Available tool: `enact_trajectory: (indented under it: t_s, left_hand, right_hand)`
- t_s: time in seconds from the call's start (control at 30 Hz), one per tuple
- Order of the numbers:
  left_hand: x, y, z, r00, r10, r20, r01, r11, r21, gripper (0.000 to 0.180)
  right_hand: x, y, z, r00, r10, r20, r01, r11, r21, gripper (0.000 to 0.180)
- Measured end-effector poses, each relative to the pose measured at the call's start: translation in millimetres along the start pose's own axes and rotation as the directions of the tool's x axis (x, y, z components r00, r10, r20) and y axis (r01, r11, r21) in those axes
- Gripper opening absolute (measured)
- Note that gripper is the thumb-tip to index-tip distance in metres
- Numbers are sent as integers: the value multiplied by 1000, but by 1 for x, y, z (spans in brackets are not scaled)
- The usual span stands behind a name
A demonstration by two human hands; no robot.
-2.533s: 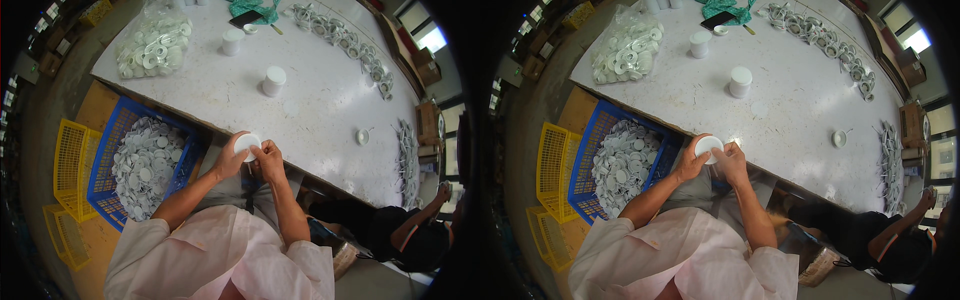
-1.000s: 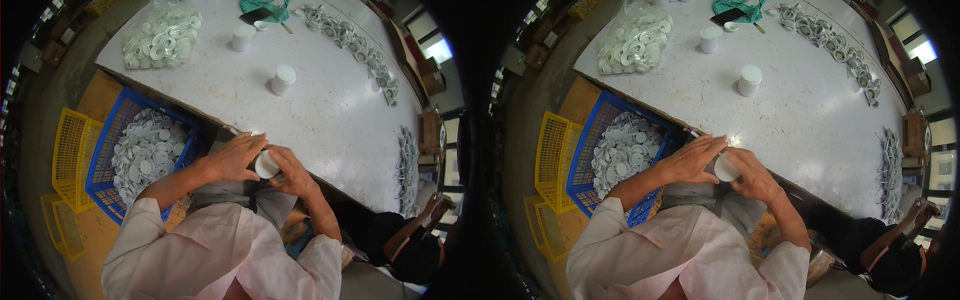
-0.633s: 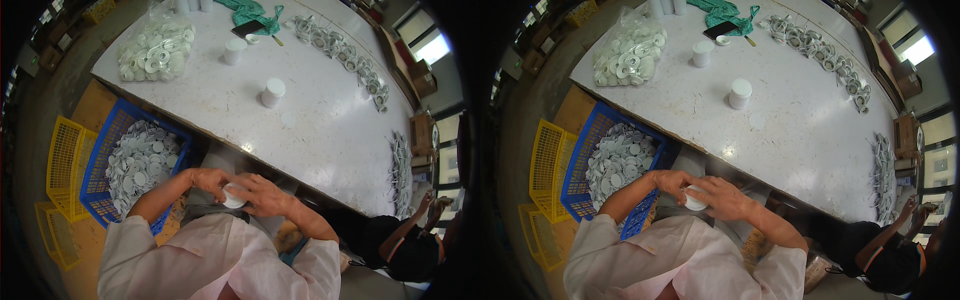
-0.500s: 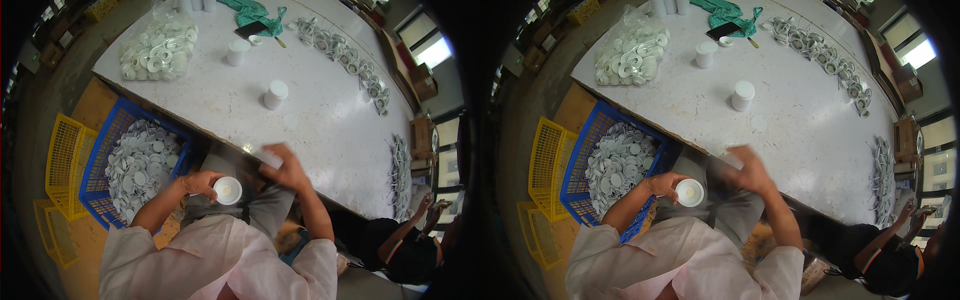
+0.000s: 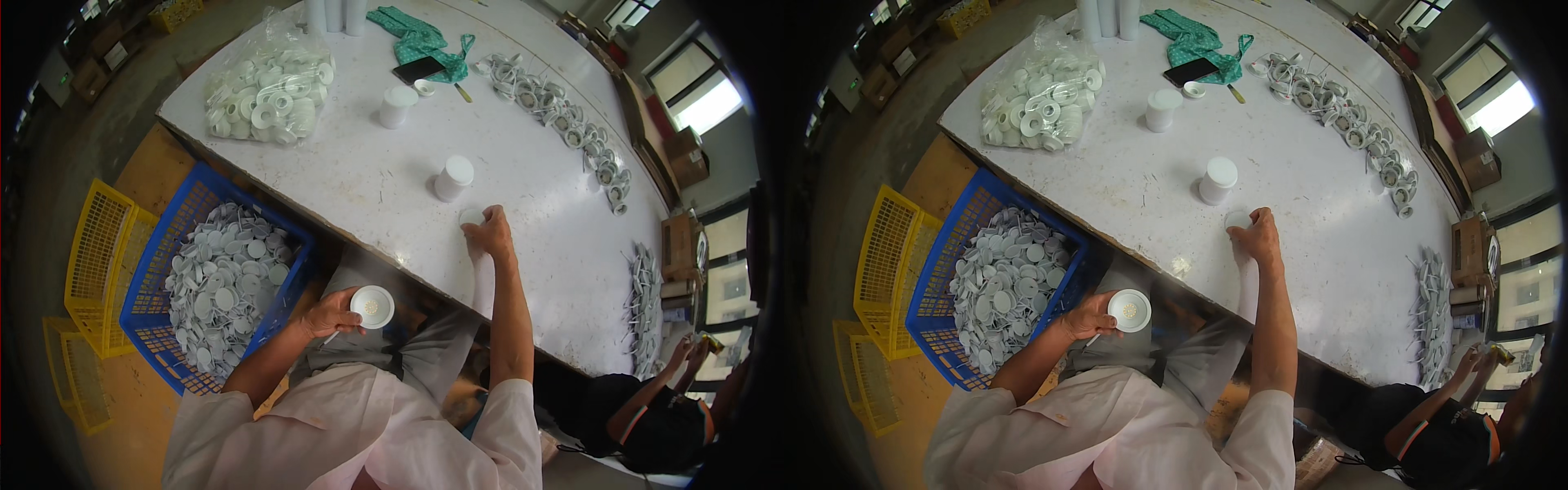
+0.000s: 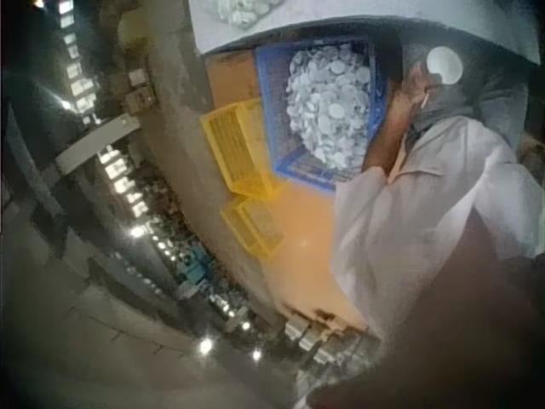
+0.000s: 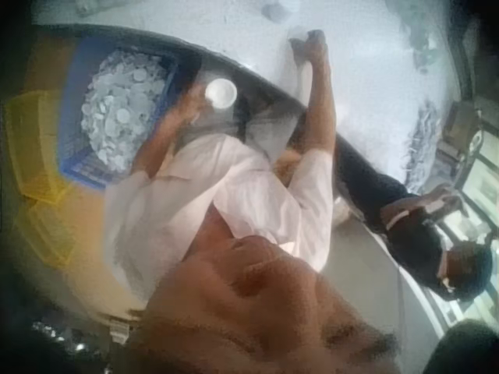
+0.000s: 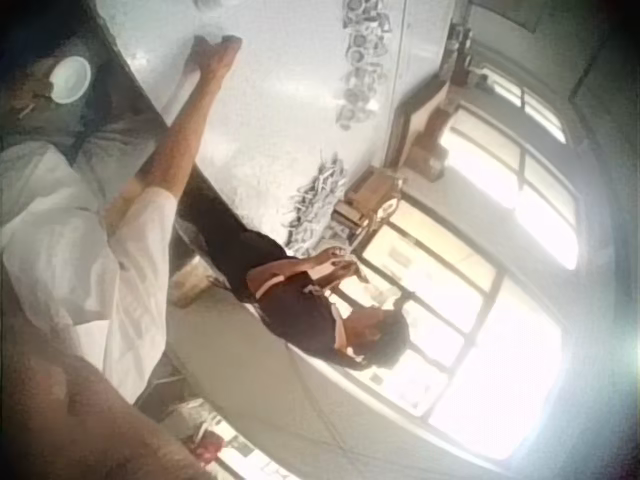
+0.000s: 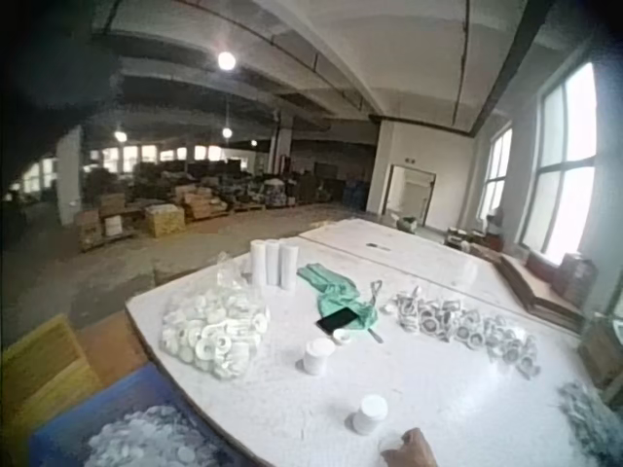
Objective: The person assembles small lights by taking housings from a basket, picking circular diffuser discs from a stack, fitting each disc onto a housing by hand, and placing the assembled lights onto the table.
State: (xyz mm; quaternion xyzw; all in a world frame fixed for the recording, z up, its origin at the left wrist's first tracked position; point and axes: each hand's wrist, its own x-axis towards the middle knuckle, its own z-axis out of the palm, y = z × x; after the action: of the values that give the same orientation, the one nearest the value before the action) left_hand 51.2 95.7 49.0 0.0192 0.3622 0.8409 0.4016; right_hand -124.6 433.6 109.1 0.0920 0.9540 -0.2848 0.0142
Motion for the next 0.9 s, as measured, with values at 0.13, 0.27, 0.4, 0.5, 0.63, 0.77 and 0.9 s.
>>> enact_trajectory:
  t_s: [0.13,0.27,0.4,0.5,0.63,0.77,0.9]
  left_hand:
    - [5,-3,0,999,41,6,-40,997,-69,63]
    - [6,1,4,999,49,-6,-50,992,-113,57]
    - [16,8,13,999,50,0,-49,993,-109,54]
    - [25,12,20,997,78,11,-77,994,-82,53]
    - [35,18,30,995,95,23,-92,991,-97,53]
    - [41,23,39,994,102,-30,-102,995,-4,56]
    - [48,26,46,992,104,-67,-105,994,-12,52]
  right_hand:
    - [-5,14,6,988,-104,-116,125,973,193,50]
    - [-36,3,1,998,54,-21,-37,873,486,43]
    - [-65,5,10,989,63,133,-147,456,878,38]
    - [-83,2,15,983,15,182,-181,239,954,38]
    - [-102,-1,21,982,-25,188,-185,80,979,41]
    - [-119,-2,24,983,18,181,-180,235,955,30]
    - [-146,-22,23,998,48,-37,1,601,799,22]
